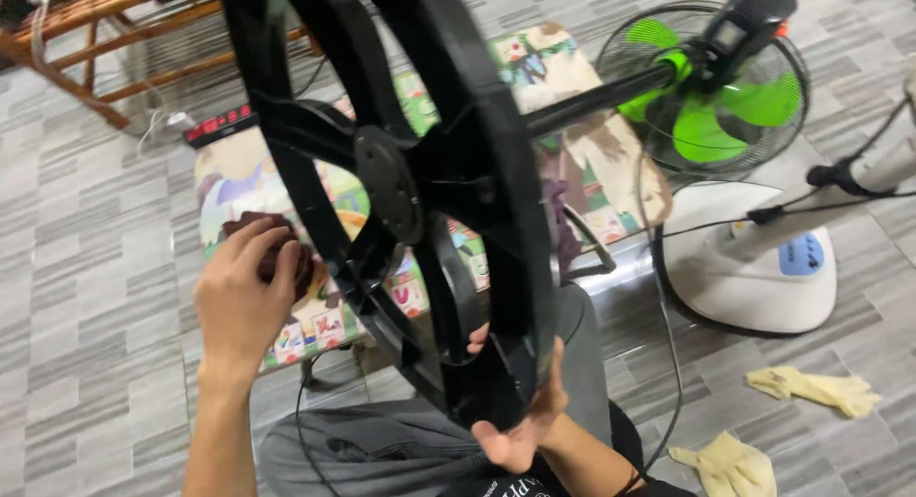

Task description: Cleaning fan components with a cloth and reassembling the fan blades and guard

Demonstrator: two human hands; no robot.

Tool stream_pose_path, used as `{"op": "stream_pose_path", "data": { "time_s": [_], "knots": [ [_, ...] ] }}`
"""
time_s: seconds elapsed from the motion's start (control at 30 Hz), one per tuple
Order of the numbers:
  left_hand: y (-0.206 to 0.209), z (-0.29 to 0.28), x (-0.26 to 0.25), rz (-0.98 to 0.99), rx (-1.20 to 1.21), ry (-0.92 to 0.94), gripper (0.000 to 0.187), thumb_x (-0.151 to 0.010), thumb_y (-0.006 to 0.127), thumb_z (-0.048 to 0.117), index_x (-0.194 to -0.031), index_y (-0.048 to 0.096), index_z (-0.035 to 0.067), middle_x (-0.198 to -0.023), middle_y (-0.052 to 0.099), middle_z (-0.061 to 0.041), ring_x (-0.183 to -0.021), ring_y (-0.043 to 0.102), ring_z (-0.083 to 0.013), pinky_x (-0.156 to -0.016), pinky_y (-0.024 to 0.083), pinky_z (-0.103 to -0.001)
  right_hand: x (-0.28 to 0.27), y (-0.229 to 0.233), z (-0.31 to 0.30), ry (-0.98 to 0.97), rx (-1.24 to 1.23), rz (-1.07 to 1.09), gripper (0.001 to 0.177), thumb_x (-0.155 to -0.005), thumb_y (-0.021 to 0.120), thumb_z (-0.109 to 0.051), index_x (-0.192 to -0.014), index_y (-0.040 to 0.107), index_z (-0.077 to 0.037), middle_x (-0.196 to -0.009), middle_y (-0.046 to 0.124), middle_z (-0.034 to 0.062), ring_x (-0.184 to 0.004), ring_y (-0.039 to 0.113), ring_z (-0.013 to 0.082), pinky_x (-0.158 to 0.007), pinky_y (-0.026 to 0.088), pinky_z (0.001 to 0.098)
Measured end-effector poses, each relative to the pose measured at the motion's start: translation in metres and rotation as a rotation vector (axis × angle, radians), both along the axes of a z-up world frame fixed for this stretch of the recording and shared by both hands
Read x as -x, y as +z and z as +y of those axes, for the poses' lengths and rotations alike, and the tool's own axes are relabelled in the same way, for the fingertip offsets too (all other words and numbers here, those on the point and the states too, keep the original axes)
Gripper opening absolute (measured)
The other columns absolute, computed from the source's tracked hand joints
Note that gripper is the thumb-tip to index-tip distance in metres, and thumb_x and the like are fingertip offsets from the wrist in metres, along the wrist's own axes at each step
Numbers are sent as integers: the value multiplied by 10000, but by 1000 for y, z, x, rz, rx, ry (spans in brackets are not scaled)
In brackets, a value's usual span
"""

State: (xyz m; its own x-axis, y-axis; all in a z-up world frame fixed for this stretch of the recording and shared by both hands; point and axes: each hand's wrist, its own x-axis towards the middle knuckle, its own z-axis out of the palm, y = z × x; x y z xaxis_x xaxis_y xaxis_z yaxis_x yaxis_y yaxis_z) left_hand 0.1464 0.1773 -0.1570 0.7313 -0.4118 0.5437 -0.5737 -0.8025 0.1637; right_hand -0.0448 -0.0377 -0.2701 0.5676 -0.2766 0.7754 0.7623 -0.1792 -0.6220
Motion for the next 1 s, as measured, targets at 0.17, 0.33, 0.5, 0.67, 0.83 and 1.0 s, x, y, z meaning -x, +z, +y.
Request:
{"op": "stream_pose_path", "data": {
  "time_s": [0.17,0.33,0.5,0.67,0.83,1.0],
  "knots": [
    [60,-49,73,168,450,-231,273,-919,549,45,-1128,670,-83,-1019,696,-161,-841,611,-247,-815,488,-338,-15,-10,6,-53,-27,-180,962,-813,651,-224,-1646,179,-127,-1590,238,174,-1225,560,347,-1021,609,510],
    [81,-100,105,297,492,-370,1050,-664,621,630,-1377,430,-118,-1284,600,-225,-1109,641,-293,-964,529,-399,-12,-17,4,-76,-49,-116,955,-775,751,-210,-1606,303,-64,-1536,357,240,-1198,669,401,-1031,617,487],
    [92,-132,113,387,423,-438,1366,-502,756,661,-1525,250,-89,-1476,524,-228,-1266,602,-316,-1011,496,-438,-8,-28,0,-129,17,-94,986,-729,815,-273,-1575,344,-81,-1529,387,288,-1331,557,404,-1101,544,492],
    [85,-152,121,416,502,-451,1031,-621,798,125,-1487,284,-98,-1310,575,-205,-1124,628,-293,-986,522,-374,-6,-52,-5,-56,4,-97,835,-776,824,-348,-1467,469,-42,-1428,488,292,-1200,618,391,-1025,557,475],
    [83,-150,116,417,488,-456,944,-667,740,143,-1474,299,-73,-1283,612,-211,-1094,679,-301,-984,546,-380,9,-102,-41,-106,122,65,580,-945,680,-312,-1424,499,-40,-1401,566,207,-1220,627,374,-1057,542,496],
    [82,-153,122,469,515,-495,948,-650,743,94,-1467,281,-39,-1348,644,-201,-1203,699,-303,-1078,506,-389,65,-183,-89,-166,56,520,510,-818,726,-48,-1314,612,-12,-1292,672,143,-1037,689,244,-894,574,306]
  ]
}}
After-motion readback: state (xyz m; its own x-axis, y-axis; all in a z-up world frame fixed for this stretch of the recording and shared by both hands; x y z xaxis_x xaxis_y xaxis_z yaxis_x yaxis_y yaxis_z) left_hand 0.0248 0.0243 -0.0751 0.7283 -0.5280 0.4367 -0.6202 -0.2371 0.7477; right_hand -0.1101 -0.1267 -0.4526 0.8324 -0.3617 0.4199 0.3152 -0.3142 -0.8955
